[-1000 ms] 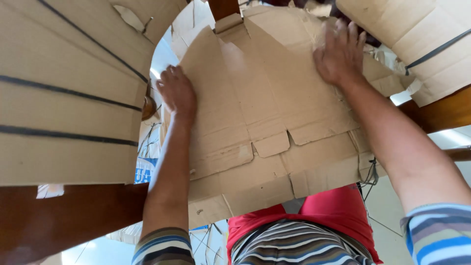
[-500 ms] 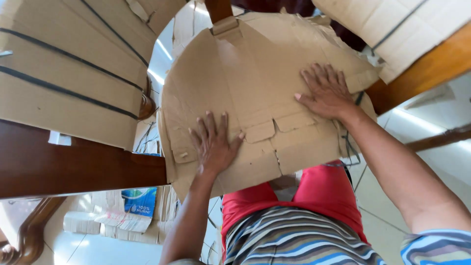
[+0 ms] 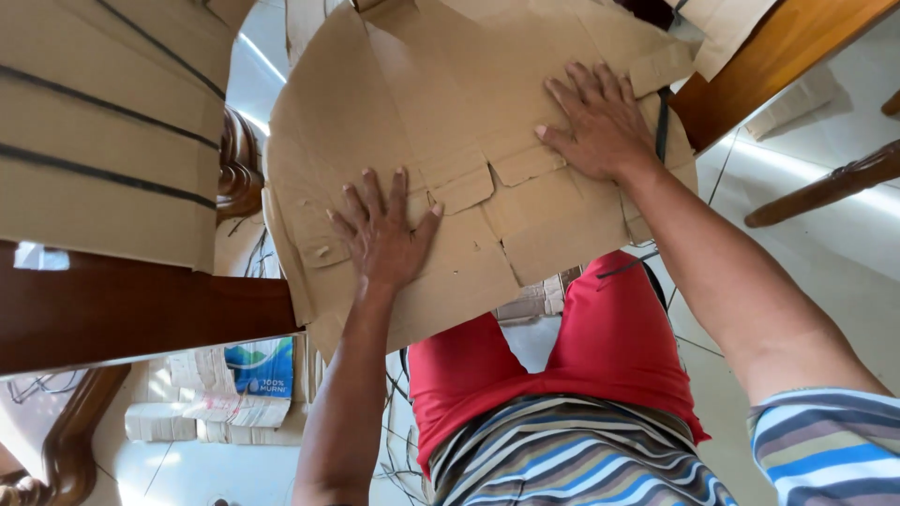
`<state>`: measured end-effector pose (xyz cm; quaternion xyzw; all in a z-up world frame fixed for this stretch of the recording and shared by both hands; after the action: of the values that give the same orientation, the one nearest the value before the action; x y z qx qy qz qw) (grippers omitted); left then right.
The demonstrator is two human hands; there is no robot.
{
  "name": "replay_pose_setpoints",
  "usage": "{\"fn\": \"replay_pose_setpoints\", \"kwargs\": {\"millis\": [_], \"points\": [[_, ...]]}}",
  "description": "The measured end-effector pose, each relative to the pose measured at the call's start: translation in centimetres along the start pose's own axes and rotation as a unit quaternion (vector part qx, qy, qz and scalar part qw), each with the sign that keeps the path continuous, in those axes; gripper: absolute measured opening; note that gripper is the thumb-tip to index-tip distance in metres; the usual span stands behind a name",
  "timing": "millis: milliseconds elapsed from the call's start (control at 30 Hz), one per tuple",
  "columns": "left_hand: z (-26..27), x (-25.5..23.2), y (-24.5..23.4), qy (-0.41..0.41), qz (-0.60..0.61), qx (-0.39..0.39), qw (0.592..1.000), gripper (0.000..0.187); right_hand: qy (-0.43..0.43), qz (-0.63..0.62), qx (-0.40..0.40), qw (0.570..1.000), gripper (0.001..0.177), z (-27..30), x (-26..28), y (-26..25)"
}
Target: Wrapping a wooden chair with cardboard pieces and securing them with wire
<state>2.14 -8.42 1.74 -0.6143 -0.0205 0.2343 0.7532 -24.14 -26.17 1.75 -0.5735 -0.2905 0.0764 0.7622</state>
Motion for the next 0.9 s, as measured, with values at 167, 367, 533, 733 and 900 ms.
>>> {"fn": "replay_pose_setpoints", "kwargs": {"millis": [167,367,533,733,900], "points": [[-0.7,0.0,0.1,0.011,-0.001,-0.035,0.999,0.085,-0.023,-0.012,-0.031,0.999,0.08,-0.7,-0.6,0.3],[-0.1,-0.4,-0.2,0.005,0.009,-0.016,1.0,0.087,-0.242,-0.079,-0.353,0.9,0.034,1.1,-3.0,1.7],[0.0,-0.3,-0.3,0.004,0.024,-0.015,1.0,0.088,-0.063,-0.096,-0.513,0.851,0.026,10.5,-3.9,2.7],[0.3,-0.5,-0.3,-0.016,0.01,-0.009,1.0,0.087,0.051,-0.212,-0.376,0.901,0.021,12.7,-11.3,8.4],[0.0,-0.3,-0.2,0.008,0.022,-0.01,1.0,0.088,0.114,-0.305,-0.35,0.879,0.011,14.3,-15.5,10.0]]}}
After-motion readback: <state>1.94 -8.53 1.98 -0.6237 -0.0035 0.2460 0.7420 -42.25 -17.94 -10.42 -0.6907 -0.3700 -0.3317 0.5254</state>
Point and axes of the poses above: each hand's wrist, its own z-axis away from the middle knuckle, its own y-axis out of the palm, x = y × z, the point moved 2 cm from there along -z, towards the middle knuckle, and after that the axes turned 5 degrees about x, right-handed, at the moved point
